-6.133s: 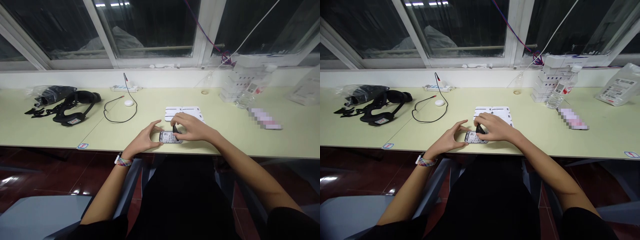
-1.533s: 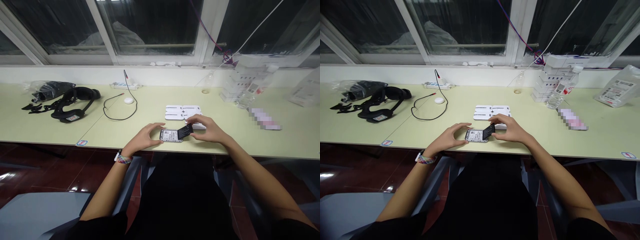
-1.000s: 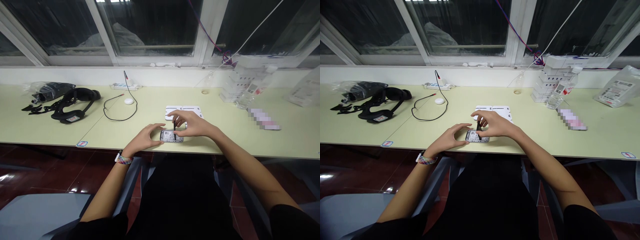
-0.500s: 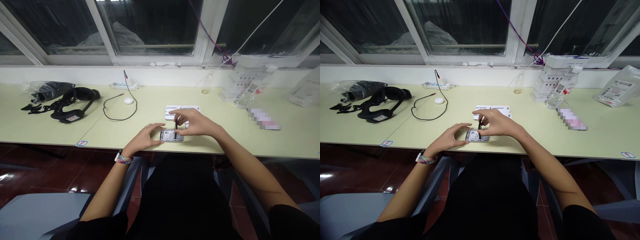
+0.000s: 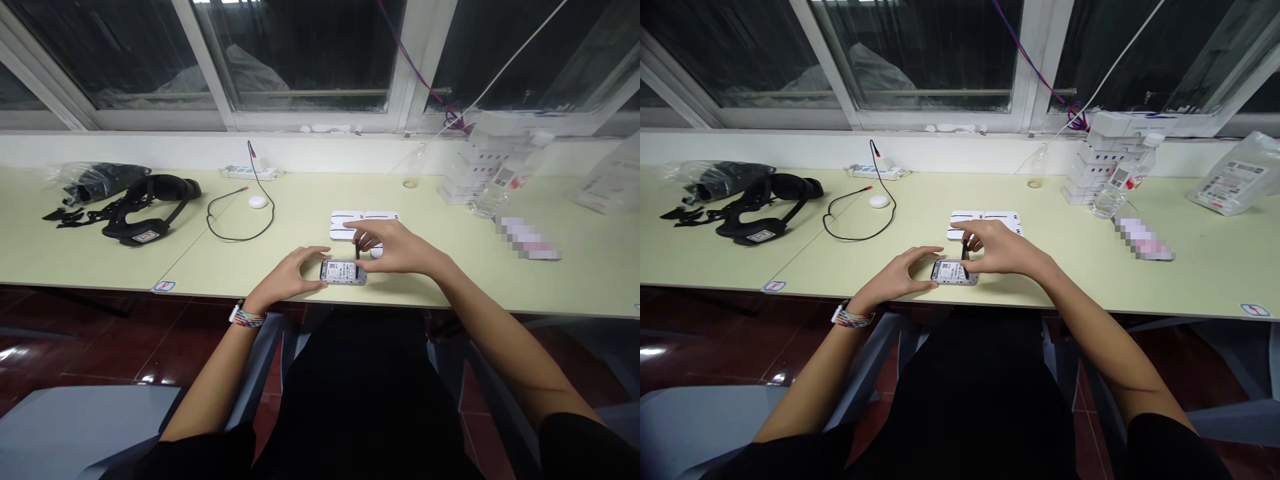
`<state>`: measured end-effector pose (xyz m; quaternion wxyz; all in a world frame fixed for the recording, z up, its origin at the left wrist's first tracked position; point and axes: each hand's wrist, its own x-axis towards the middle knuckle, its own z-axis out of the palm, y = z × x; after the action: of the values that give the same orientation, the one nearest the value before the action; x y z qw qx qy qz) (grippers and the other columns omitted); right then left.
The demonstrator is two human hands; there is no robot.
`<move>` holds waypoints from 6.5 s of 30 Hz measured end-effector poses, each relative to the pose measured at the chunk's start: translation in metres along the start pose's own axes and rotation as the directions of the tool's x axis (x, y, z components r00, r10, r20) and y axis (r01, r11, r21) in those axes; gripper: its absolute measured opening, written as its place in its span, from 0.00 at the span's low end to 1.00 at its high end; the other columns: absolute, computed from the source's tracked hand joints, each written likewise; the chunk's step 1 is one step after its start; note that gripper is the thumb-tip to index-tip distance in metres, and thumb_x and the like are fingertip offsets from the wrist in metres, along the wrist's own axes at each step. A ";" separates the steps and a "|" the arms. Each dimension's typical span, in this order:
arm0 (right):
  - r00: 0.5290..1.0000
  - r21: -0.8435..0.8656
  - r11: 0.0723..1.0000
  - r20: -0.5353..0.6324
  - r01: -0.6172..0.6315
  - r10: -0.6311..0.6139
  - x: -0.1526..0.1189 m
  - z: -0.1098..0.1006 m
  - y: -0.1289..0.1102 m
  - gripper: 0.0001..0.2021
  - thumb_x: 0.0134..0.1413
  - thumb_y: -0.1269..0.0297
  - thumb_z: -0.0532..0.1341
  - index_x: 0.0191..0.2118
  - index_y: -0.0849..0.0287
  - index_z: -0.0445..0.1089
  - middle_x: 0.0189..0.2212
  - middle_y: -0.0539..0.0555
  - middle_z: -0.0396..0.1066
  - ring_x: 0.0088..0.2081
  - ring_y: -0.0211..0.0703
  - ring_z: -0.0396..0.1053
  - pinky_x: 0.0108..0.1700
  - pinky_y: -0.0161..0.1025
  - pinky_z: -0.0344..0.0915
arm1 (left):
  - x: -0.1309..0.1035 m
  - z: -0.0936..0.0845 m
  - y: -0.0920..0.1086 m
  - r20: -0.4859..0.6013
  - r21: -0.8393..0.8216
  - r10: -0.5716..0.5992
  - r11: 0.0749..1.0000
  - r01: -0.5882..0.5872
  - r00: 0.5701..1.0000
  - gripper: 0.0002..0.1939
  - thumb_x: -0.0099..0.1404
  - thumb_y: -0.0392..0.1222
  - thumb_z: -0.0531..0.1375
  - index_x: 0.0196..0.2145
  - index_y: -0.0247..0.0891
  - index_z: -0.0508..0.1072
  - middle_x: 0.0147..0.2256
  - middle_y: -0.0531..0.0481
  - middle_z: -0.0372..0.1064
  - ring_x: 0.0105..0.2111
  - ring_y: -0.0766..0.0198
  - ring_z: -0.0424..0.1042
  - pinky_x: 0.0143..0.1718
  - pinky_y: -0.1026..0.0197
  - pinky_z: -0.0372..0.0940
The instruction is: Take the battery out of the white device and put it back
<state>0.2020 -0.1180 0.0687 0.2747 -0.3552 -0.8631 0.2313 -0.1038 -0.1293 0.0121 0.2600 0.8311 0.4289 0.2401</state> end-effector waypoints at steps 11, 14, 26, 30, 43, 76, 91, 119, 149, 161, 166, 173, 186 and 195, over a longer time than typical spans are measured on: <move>0.997 -0.104 0.994 0.069 0.042 -0.035 0.004 -0.001 -0.008 0.36 0.55 0.65 0.71 0.70 0.55 0.71 0.49 0.58 0.81 0.43 0.54 0.81 0.48 0.50 0.77 | 0.001 -0.001 0.005 0.004 -0.025 -0.005 1.000 0.005 1.000 0.36 0.65 0.46 0.71 0.69 0.50 0.70 0.63 0.49 0.77 0.66 0.46 0.72 0.72 0.40 0.63; 0.995 -0.124 0.991 0.087 0.052 -0.042 0.005 -0.003 -0.011 0.36 0.55 0.64 0.71 0.70 0.55 0.70 0.48 0.58 0.81 0.43 0.54 0.80 0.47 0.48 0.75 | 0.001 -0.001 0.006 0.006 -0.027 -0.013 1.000 0.013 1.000 0.36 0.65 0.47 0.71 0.69 0.50 0.70 0.62 0.49 0.77 0.66 0.45 0.72 0.72 0.40 0.62; 0.958 -0.171 0.973 0.267 0.154 -0.105 0.030 0.028 -0.017 0.11 0.63 0.60 0.70 0.50 0.54 0.79 0.42 0.55 0.77 0.44 0.51 0.73 0.41 0.43 0.62 | 0.001 0.001 0.006 -0.029 -0.008 0.004 1.000 -0.004 1.000 0.32 0.64 0.47 0.71 0.65 0.49 0.73 0.64 0.47 0.75 0.64 0.45 0.73 0.70 0.41 0.66; 0.958 -0.132 0.973 0.239 0.191 -0.156 0.027 0.034 -0.006 0.12 0.67 0.55 0.70 0.50 0.53 0.80 0.46 0.58 0.76 0.52 0.57 0.71 0.49 0.48 0.65 | 0.001 0.002 0.006 -0.036 0.001 -0.027 1.000 0.027 0.999 0.37 0.63 0.50 0.72 0.68 0.48 0.70 0.66 0.45 0.72 0.65 0.44 0.73 0.69 0.42 0.67; 0.980 0.008 0.994 0.164 0.110 -0.110 0.028 0.035 -0.002 0.12 0.65 0.58 0.70 0.51 0.53 0.82 0.42 0.55 0.73 0.41 0.47 0.71 0.44 0.43 0.64 | 0.001 0.002 0.001 -0.033 0.001 0.012 1.000 -0.012 0.999 0.36 0.64 0.46 0.72 0.68 0.50 0.70 0.66 0.46 0.73 0.64 0.45 0.74 0.69 0.42 0.68; 0.949 -0.260 0.940 -0.282 -0.220 0.144 -0.028 -0.010 0.059 0.13 0.69 0.56 0.61 0.36 0.55 0.79 0.39 0.60 0.77 0.44 0.57 0.75 0.46 0.52 0.69 | -0.001 0.000 0.006 -0.041 -0.082 0.051 0.995 -0.055 0.998 0.19 0.66 0.44 0.71 0.54 0.47 0.77 0.58 0.48 0.78 0.60 0.50 0.77 0.68 0.43 0.68; 0.774 -0.401 0.665 -0.253 -0.630 0.581 0.006 -0.010 0.071 0.38 0.64 0.39 0.63 0.70 0.60 0.67 0.58 0.70 0.76 0.54 0.69 0.75 0.49 0.55 0.71 | -0.001 0.002 0.003 -0.003 -0.021 0.124 0.992 -0.124 0.992 0.16 0.70 0.43 0.69 0.55 0.49 0.79 0.58 0.48 0.76 0.62 0.50 0.72 0.69 0.40 0.65; 0.949 -0.340 0.894 -0.008 0.293 -0.314 -0.029 0.063 0.032 0.18 0.69 0.63 0.63 0.61 0.59 0.77 0.58 0.67 0.76 0.55 0.62 0.74 0.53 0.57 0.75 | 0.000 0.005 -0.004 -0.032 -0.007 0.020 1.000 -0.020 0.999 0.34 0.66 0.48 0.73 0.67 0.50 0.71 0.64 0.46 0.74 0.65 0.46 0.73 0.70 0.40 0.65; 0.954 -0.288 0.914 -0.012 0.285 -0.301 -0.035 0.068 0.031 0.20 0.71 0.64 0.62 0.65 0.54 0.74 0.61 0.66 0.76 0.58 0.61 0.75 0.59 0.63 0.75 | 0.000 0.007 0.007 -0.074 0.086 0.188 0.980 -0.182 0.979 0.20 0.67 0.39 0.67 0.56 0.47 0.79 0.54 0.47 0.79 0.57 0.49 0.76 0.62 0.44 0.71; 0.982 -0.173 0.972 -0.071 0.161 -0.175 -0.039 0.076 0.036 0.53 0.65 0.71 0.62 0.85 0.48 0.30 0.62 0.63 0.79 0.59 0.61 0.79 0.52 0.58 0.82 | 0.003 0.020 0.013 -0.030 0.462 0.299 0.850 -0.252 0.954 0.24 0.74 0.33 0.57 0.63 0.47 0.77 0.46 0.44 0.75 0.49 0.47 0.74 0.59 0.42 0.68; 0.956 -0.137 0.969 -0.182 0.207 -0.230 -0.046 0.072 0.040 0.35 0.72 0.72 0.59 0.80 0.49 0.57 0.66 0.61 0.76 0.63 0.56 0.79 0.60 0.58 0.80 | 0.004 0.019 0.009 -0.038 0.417 0.324 0.865 -0.280 0.945 0.25 0.75 0.31 0.56 0.64 0.46 0.78 0.45 0.45 0.77 0.48 0.48 0.75 0.62 0.39 0.68; 0.957 -0.130 0.969 -0.175 0.212 -0.233 -0.049 0.070 0.044 0.22 0.74 0.71 0.58 0.67 0.50 0.77 0.58 0.55 0.83 0.52 0.50 0.85 0.52 0.51 0.84 | 0.002 0.020 0.007 -0.086 0.340 0.344 0.892 -0.297 0.935 0.23 0.76 0.35 0.58 0.64 0.49 0.77 0.53 0.45 0.79 0.56 0.50 0.78 0.72 0.34 0.63; 0.959 -0.086 0.984 -0.225 0.155 -0.171 -0.039 0.069 0.029 0.27 0.72 0.68 0.59 0.73 0.46 0.68 0.55 0.59 0.80 0.48 0.54 0.80 0.50 0.55 0.81 | 0.001 0.016 0.014 -0.122 -0.047 0.122 0.991 -0.129 0.985 0.22 0.78 0.49 0.63 0.66 0.49 0.71 0.62 0.47 0.77 0.51 0.54 0.80 0.54 0.51 0.75; 0.982 -0.324 0.931 -0.030 0.165 -0.185 -0.019 0.064 0.025 0.30 0.61 0.63 0.68 0.68 0.57 0.72 0.56 0.65 0.73 0.58 0.65 0.69 0.59 0.66 0.73 | 0.007 0.019 0.004 -0.099 0.131 0.078 0.989 -0.065 0.992 0.18 0.77 0.53 0.64 0.60 0.46 0.76 0.54 0.45 0.75 0.58 0.46 0.70 0.67 0.38 0.62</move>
<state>0.1843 -0.1292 0.0008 0.2588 -0.3234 -0.9087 0.0519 -0.0860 -0.1300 0.0013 0.1750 0.8472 0.4263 0.2643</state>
